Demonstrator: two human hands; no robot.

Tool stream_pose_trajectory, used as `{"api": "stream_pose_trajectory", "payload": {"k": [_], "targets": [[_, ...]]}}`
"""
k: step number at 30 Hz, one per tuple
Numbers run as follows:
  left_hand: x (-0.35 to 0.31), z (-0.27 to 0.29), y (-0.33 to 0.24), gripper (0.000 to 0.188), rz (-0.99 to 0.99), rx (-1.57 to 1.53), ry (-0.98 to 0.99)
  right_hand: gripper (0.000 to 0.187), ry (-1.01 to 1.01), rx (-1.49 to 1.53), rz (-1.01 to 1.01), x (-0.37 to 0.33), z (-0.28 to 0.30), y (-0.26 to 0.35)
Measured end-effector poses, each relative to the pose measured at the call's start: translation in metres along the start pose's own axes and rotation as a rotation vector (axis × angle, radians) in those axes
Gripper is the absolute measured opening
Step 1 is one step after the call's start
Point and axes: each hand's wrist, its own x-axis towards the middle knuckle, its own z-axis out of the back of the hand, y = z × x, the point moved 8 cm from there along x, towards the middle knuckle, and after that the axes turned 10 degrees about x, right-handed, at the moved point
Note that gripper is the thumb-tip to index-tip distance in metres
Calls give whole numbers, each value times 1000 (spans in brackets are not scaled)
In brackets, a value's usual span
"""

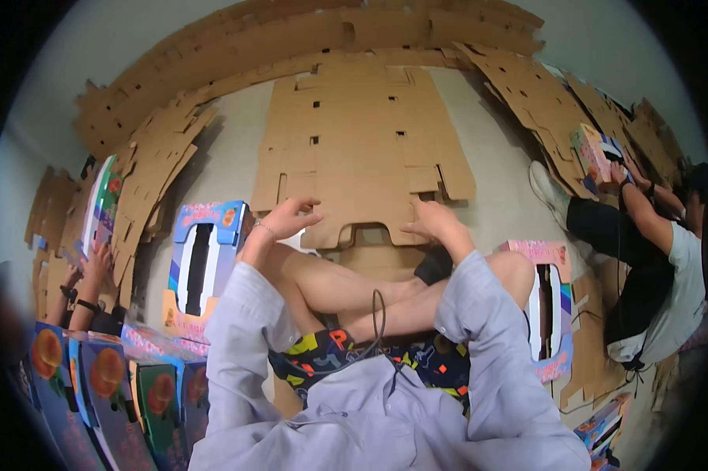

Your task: Folding and assembling cardboard shipping or product boxes while sitting on the floor.

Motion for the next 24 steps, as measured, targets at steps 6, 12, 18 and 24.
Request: {"api": "stream_pose_trajectory", "payload": {"k": [6, 12, 18, 24], "targets": [[13, -40, 20, 61, 282, 620, 50, 76, -22, -9, -58, 3, -57, -26], [-13, -72, 20, 49, 438, 823, 260, 73, -127, -177, -7, 10, -70, -16], [-21, -45, -12, 47, 217, 1031, -30, 57, -135, -180, -18, 15, -28, -6], [-13, -9, -17, 27, 26, 723, -63, 45, -300, 201, 119, -4, 13, -13]]}}
